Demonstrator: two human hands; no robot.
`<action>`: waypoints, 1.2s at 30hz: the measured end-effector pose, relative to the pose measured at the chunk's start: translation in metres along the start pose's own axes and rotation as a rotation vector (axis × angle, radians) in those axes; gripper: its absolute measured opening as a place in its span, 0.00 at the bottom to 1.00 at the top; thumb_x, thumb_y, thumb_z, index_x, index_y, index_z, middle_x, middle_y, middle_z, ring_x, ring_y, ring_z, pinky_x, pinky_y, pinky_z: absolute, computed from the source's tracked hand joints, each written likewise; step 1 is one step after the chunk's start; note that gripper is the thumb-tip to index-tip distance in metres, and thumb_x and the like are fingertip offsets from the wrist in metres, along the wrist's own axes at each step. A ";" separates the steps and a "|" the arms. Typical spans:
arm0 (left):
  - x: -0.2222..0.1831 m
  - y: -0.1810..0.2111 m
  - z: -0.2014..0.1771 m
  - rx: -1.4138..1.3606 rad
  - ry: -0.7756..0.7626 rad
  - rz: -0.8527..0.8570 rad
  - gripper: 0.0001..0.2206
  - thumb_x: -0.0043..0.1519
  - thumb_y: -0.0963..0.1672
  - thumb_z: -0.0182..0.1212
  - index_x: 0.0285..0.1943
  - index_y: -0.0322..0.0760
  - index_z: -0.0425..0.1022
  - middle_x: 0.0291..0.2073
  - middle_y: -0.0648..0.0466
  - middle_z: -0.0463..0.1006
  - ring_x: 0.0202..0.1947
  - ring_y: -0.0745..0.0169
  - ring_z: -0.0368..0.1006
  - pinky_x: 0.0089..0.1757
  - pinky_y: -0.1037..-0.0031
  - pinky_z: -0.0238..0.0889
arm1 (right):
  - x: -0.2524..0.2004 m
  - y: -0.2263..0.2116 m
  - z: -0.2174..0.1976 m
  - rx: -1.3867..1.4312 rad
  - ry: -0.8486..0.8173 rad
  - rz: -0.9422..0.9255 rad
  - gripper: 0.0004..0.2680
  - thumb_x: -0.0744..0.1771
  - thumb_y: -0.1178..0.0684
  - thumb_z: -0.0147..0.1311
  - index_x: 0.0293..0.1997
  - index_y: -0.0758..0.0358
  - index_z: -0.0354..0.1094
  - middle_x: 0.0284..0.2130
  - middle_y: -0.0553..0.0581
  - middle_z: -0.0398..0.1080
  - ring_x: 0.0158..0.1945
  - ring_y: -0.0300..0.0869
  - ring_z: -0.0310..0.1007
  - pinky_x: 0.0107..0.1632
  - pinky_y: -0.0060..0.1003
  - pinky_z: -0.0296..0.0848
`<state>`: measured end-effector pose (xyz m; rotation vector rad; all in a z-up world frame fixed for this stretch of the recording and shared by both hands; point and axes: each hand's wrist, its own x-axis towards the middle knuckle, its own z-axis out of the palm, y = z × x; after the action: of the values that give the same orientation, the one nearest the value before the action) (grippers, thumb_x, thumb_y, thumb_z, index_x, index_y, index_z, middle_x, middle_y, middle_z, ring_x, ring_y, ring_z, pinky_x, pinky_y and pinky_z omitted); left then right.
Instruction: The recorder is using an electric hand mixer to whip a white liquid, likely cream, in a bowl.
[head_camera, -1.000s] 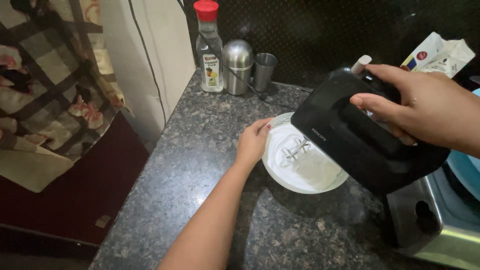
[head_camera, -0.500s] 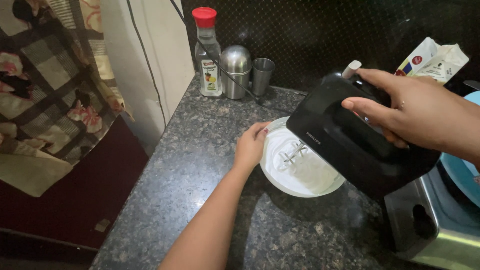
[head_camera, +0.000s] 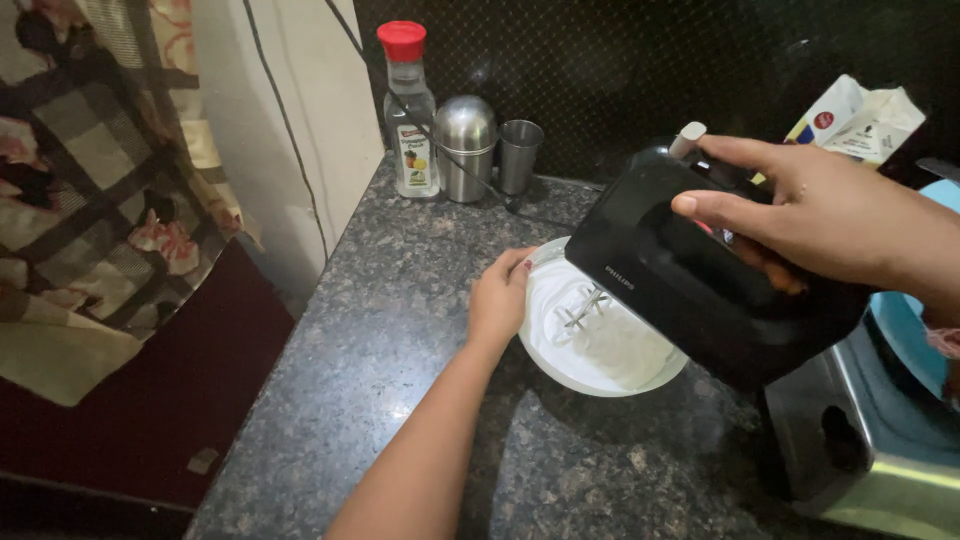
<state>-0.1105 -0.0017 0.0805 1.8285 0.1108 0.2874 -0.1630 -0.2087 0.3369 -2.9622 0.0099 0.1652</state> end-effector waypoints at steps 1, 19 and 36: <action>0.001 -0.003 0.002 -0.003 -0.006 0.003 0.13 0.65 0.45 0.55 0.55 0.49 0.80 0.46 0.48 0.84 0.50 0.49 0.79 0.50 0.65 0.68 | -0.002 0.001 -0.001 -0.001 0.003 0.007 0.30 0.69 0.38 0.55 0.82 0.53 0.47 0.17 0.62 0.73 0.17 0.45 0.75 0.22 0.39 0.73; -0.001 0.003 -0.005 0.140 -0.034 0.006 0.13 0.66 0.48 0.52 0.57 0.56 0.78 0.46 0.45 0.82 0.50 0.40 0.76 0.48 0.56 0.67 | -0.036 -0.015 0.007 0.481 -0.003 0.178 0.27 0.65 0.36 0.58 0.75 0.38 0.60 0.15 0.58 0.63 0.14 0.45 0.61 0.21 0.41 0.59; 0.009 -0.007 0.002 0.081 -0.027 0.017 0.18 0.63 0.45 0.53 0.60 0.64 0.79 0.47 0.48 0.84 0.51 0.46 0.79 0.52 0.61 0.68 | -0.037 0.005 0.013 0.601 -0.031 0.181 0.28 0.65 0.37 0.59 0.76 0.39 0.57 0.15 0.57 0.62 0.14 0.43 0.60 0.20 0.39 0.59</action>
<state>-0.1007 0.0001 0.0740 1.9137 0.0892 0.2734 -0.2016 -0.2116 0.3274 -2.3559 0.2735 0.1916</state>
